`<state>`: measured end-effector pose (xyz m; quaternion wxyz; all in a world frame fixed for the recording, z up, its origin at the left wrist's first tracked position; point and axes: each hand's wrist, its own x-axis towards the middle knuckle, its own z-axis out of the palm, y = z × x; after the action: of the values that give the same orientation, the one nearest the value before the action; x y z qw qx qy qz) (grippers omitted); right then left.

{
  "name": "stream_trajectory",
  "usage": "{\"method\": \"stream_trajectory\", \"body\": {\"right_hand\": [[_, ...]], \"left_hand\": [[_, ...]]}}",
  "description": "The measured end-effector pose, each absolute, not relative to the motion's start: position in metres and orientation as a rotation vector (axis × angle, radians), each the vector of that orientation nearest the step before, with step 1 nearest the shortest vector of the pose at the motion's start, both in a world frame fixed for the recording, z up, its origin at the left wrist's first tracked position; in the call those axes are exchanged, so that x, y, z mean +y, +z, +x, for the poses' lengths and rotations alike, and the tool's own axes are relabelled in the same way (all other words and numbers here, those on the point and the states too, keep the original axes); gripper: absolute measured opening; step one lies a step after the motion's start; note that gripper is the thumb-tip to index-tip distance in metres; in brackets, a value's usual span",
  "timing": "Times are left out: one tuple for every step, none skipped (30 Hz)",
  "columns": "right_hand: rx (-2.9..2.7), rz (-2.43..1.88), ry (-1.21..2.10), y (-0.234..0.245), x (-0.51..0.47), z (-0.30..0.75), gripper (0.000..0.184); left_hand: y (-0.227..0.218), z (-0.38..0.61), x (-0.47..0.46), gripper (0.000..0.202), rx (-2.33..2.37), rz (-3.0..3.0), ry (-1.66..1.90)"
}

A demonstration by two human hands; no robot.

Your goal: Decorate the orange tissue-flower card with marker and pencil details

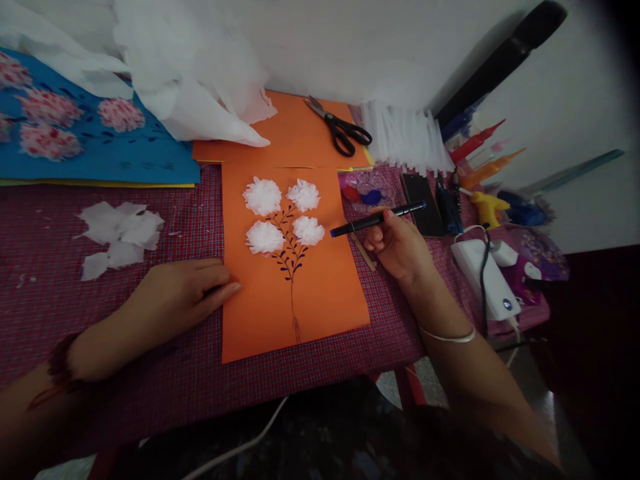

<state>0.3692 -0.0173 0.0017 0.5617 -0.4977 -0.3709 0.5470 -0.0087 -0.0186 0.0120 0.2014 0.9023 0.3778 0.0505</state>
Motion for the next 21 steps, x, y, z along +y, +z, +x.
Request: {"method": "stream_trajectory", "body": {"right_hand": [[-0.870, -1.164, 1.291, 0.0019, -0.0172, 0.3691, 0.025], [-0.865, -1.155, 1.293, 0.0020, -0.0171, 0.3690, 0.025], [-0.859, -1.147, 1.297, 0.0021, -0.0170, 0.3690, 0.025], [-0.853, -1.139, 1.299, 0.0021, -0.0169, 0.3691, 0.025], [-0.850, -1.135, 1.301, 0.0020, -0.0169, 0.3692, 0.025], [-0.851, -1.136, 1.302, 0.0018, -0.0170, 0.3694, 0.025], [-0.856, -1.139, 1.301, 0.0016, -0.0171, 0.3695, 0.024], [-0.863, -1.146, 1.298, 0.0014, -0.0172, 0.3696, 0.024], [-0.870, -1.153, 1.295, 0.0012, -0.0173, 0.3696, 0.023], [-0.874, -1.161, 1.290, 0.0011, -0.0173, 0.3696, 0.023], [-0.877, -1.169, 1.286, 0.0011, -0.0174, 0.3695, 0.022], [-0.879, -1.176, 1.284, 0.0012, -0.0173, 0.3694, 0.022], [-0.879, -1.181, 1.283, 0.0013, -0.0172, 0.3694, 0.022], [-0.878, -1.184, 1.285, 0.0015, -0.0171, 0.3694, 0.022], [-0.876, -1.182, 1.288, 0.0017, -0.0171, 0.3695, 0.023], [-0.870, -1.174, 1.291, 0.0019, -0.0171, 0.3697, 0.023], [-0.865, -1.164, 1.294, 0.0021, -0.0171, 0.3698, 0.023], [-0.863, -1.154, 1.294, 0.0022, -0.0173, 0.3699, 0.023], [-0.865, -1.147, 1.293, 0.0022, -0.0176, 0.3699, 0.023], [-0.873, -1.144, 1.291, 0.0021, -0.0179, 0.3696, 0.023], [-0.884, -1.145, 1.289, 0.0021, -0.0182, 0.3690, 0.023]], "left_hand": [[0.0116, -0.0086, -0.0186, 0.034, 1.060, 2.520, 0.130], [0.0112, -0.0087, -0.0186, 0.034, 1.065, 2.519, 0.115], [0.0108, -0.0088, -0.0185, 0.035, 1.069, 2.520, 0.113], [0.0104, -0.0090, -0.0185, 0.036, 1.066, 2.521, 0.117], [0.0101, -0.0092, -0.0185, 0.037, 1.062, 2.522, 0.126], [0.0100, -0.0093, -0.0184, 0.038, 1.058, 2.521, 0.135], [0.0099, -0.0094, -0.0184, 0.038, 1.058, 2.519, 0.135], [0.0101, -0.0095, -0.0183, 0.038, 1.058, 2.518, 0.135], [0.0103, -0.0095, -0.0183, 0.037, 1.059, 2.519, 0.133], [0.0107, -0.0094, -0.0183, 0.036, 1.058, 2.519, 0.127], [0.0111, -0.0093, -0.0183, 0.035, 1.055, 2.523, 0.130], [0.0115, -0.0093, -0.0184, 0.034, 1.050, 2.527, 0.140], [0.0119, -0.0093, -0.0186, 0.034, 1.048, 2.530, 0.149], [0.0123, -0.0093, -0.0188, 0.033, 1.048, 2.532, 0.150], [0.0127, -0.0092, -0.0190, 0.034, 1.052, 2.533, 0.148], [0.0131, -0.0091, -0.0192, 0.034, 1.056, 2.533, 0.146], [0.0135, -0.0089, -0.0194, 0.034, 1.059, 2.530, 0.143], [0.0137, -0.0086, -0.0195, 0.033, 1.061, 2.525, 0.138], [0.0139, -0.0084, -0.0195, 0.032, 1.060, 2.521, 0.141], [0.0139, -0.0082, -0.0195, 0.032, 1.059, 2.519, 0.147], [0.0138, -0.0081, -0.0194, 0.032, 1.057, 2.519, 0.154]]}}
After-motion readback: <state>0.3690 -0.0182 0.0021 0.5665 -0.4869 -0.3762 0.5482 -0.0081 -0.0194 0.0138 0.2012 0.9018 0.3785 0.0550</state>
